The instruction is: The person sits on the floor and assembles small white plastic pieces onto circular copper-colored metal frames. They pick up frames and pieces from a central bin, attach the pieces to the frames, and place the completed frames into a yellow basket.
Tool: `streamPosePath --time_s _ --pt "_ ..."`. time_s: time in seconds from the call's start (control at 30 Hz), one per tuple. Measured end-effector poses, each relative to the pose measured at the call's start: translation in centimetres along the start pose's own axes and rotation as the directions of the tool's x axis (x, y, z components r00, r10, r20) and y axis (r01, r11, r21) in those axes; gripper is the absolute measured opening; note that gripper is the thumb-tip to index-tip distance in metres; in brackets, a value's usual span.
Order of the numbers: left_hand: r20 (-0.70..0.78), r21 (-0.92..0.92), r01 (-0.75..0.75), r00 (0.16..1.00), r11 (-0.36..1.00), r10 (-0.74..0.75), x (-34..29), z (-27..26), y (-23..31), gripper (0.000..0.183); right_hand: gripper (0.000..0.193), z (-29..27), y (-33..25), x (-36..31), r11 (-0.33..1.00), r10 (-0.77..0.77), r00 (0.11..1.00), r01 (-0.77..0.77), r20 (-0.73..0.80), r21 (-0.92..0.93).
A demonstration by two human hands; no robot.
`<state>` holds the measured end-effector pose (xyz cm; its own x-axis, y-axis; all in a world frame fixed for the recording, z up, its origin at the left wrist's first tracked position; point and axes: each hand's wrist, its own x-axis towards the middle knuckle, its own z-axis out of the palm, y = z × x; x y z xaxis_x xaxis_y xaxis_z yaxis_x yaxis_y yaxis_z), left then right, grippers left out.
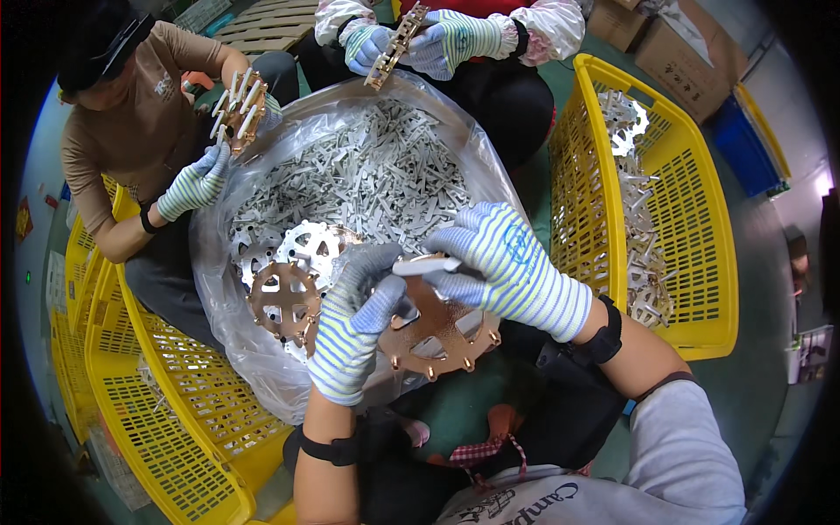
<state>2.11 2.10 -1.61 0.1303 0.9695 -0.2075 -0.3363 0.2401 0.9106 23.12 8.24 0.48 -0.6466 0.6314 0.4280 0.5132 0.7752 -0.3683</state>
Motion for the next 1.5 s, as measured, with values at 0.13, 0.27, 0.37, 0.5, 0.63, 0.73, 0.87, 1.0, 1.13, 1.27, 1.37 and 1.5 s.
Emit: streamPosePath --time_s 0.13,0.27,0.37,0.5,0.63,0.73,0.87,1.0,1.13,1.27,1.37,1.5 --pt "-0.098 0.016 0.003 0.995 1.000 -0.001 -0.1 -1.2 -0.1 0.052 0.031 0.5 1.0 -0.4 0.993 0.065 0.978 -0.042 -0.200 0.115" --pt "-0.051 0.100 -0.067 0.996 0.993 0.072 -0.3 -1.8 -0.9 0.056 0.033 0.3 0.3 -0.3 0.970 0.188 0.978 -0.171 -0.085 0.174" --pt "-0.097 0.185 -0.134 0.983 0.974 0.154 -0.2 -1.2 -0.5 0.054 0.032 0.0 -0.4 -0.4 0.959 0.203 0.973 -0.175 -0.109 0.224" --pt "-0.140 0.229 -0.122 0.978 0.966 0.157 -0.4 -0.5 -0.6 0.043 0.031 1.2 -0.5 -0.9 0.966 0.098 0.973 -0.042 -0.211 0.255" --pt "-0.075 0.418 -0.147 0.978 0.897 0.195 -0.1 -0.6 -1.3 0.041 0.034 0.9 -1.4 -0.3 0.956 0.082 0.988 -0.039 -0.135 0.292" --pt "-0.095 0.303 -0.126 0.982 0.945 0.162 -0.1 -0.2 -1.4 0.036 0.036 0.6 -1.9 0.0 0.971 0.062 0.982 -0.018 -0.178 0.237" --pt "-0.088 0.282 -0.185 0.972 0.941 0.217 0.3 -0.4 -2.5 0.026 0.030 0.8 -1.7 0.1 0.985 0.006 0.984 0.025 -0.179 0.170" --pt "-0.040 0.219 -0.193 0.978 0.956 0.207 -0.1 0.7 -1.7 0.029 0.031 0.9 -1.7 0.1 0.989 -0.042 0.990 0.061 -0.133 0.139" --pt "-0.004 0.240 -0.224 0.973 0.945 0.232 -0.2 1.1 -1.3 0.031 0.030 0.7 -1.7 0.3 0.993 -0.097 0.984 0.106 -0.149 0.050" --pt "-0.027 0.227 -0.219 0.973 0.949 0.231 -0.4 1.0 -1.4 0.031 0.026 0.7 -1.8 0.4 0.991 -0.083 0.987 0.097 -0.138 0.097" --pt "-0.049 0.213 -0.203 0.975 0.956 0.218 -0.4 1.2 -1.0 0.030 0.024 0.4 -2.0 0.3 0.980 -0.019 0.991 0.045 -0.134 0.196" --pt "-0.079 0.202 -0.198 0.973 0.959 0.217 -0.5 1.1 -1.5 0.029 0.022 0.6 -2.1 0.4 0.997 -0.029 0.993 0.037 -0.114 0.072"
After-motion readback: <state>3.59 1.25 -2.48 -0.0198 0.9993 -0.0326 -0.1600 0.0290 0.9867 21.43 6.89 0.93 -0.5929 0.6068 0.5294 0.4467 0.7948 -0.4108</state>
